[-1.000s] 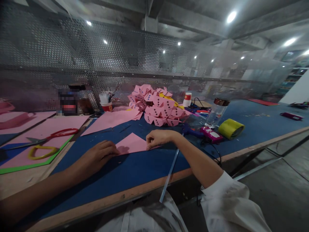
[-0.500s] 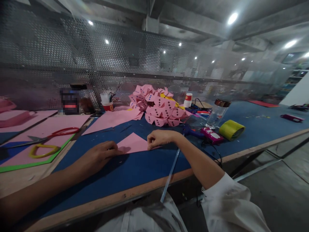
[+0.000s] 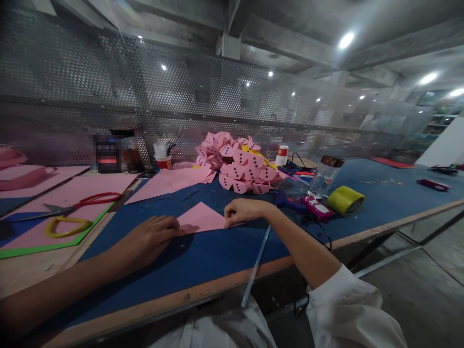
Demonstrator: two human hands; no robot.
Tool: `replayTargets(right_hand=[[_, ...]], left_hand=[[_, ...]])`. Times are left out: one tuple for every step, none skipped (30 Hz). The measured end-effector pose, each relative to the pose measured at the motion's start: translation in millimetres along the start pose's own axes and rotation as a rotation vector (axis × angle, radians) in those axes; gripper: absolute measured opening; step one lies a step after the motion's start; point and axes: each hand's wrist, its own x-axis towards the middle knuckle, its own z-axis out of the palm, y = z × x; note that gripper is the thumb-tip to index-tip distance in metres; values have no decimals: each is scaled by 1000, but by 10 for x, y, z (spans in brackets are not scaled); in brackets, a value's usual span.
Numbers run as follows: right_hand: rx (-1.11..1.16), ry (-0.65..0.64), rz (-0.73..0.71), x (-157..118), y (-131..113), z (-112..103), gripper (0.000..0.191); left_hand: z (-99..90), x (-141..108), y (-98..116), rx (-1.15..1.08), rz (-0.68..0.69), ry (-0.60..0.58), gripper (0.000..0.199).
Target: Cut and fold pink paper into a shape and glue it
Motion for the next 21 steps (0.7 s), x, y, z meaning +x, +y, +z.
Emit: replayTargets(right_hand=[[0, -1, 4, -3, 5, 0, 35], [1, -1, 8, -5, 9, 1, 36], [3, 0, 10, -6, 13, 2, 37], [4, 3, 11, -7, 15, 4, 39], [3, 7, 13, -8, 16, 5, 39], [0, 12, 13, -9, 15, 6, 39], [-3, 17, 14, -11, 14, 7, 37], [-4, 20, 16, -15, 13, 8, 36], [-2, 22, 19, -21, 14, 9, 35], [3, 22, 22, -29, 18, 9, 34], [10, 21, 23, -39, 25, 10, 34], [17, 20, 25, -51, 35, 10, 33], [22, 20, 27, -63, 47, 12, 33], [27, 21, 27, -75, 61, 13, 33], [31, 24, 27, -87, 73, 15, 33], [33, 28, 28, -97, 84, 17, 34], [34, 32, 28, -106, 91, 19, 34], [33, 36, 27, -114, 94, 21, 34], [30, 39, 26, -121, 93, 21, 34], [27, 39, 25, -128, 88, 21, 33], [23, 40, 25, -136, 80, 19, 33]], left_hand=[[-2, 0, 5, -7, 8, 1, 49], [0, -1, 7, -12, 16, 7, 48], [7, -2, 9, -16, 24, 17, 48], [16, -3, 10, -19, 32, 29, 48], [27, -5, 11, -21, 36, 43, 47], [37, -6, 13, -25, 36, 56, 47], [45, -7, 17, -31, 36, 64, 47], [49, -7, 21, -36, 36, 68, 48], [49, -6, 27, -39, 37, 67, 48], [46, -5, 32, -39, 38, 66, 48], [41, -4, 37, -35, 38, 65, 48], [38, -3, 40, -26, 39, 64, 47], [36, -3, 42, -16, 38, 64, 47], [36, -2, 42, -5, 37, 65, 46], [39, 0, 40, 2, 35, 65, 46], [43, 1, 38, 7, 35, 64, 47], [47, 3, 36, 9, 36, 59, 48], [50, 6, 34, 10, 37, 53, 50], [51, 9, 34, 12, 38, 46, 52], [51, 12, 35, 14, 40, 36, 53], [50, 14, 37, 17, 42, 26, 54]])
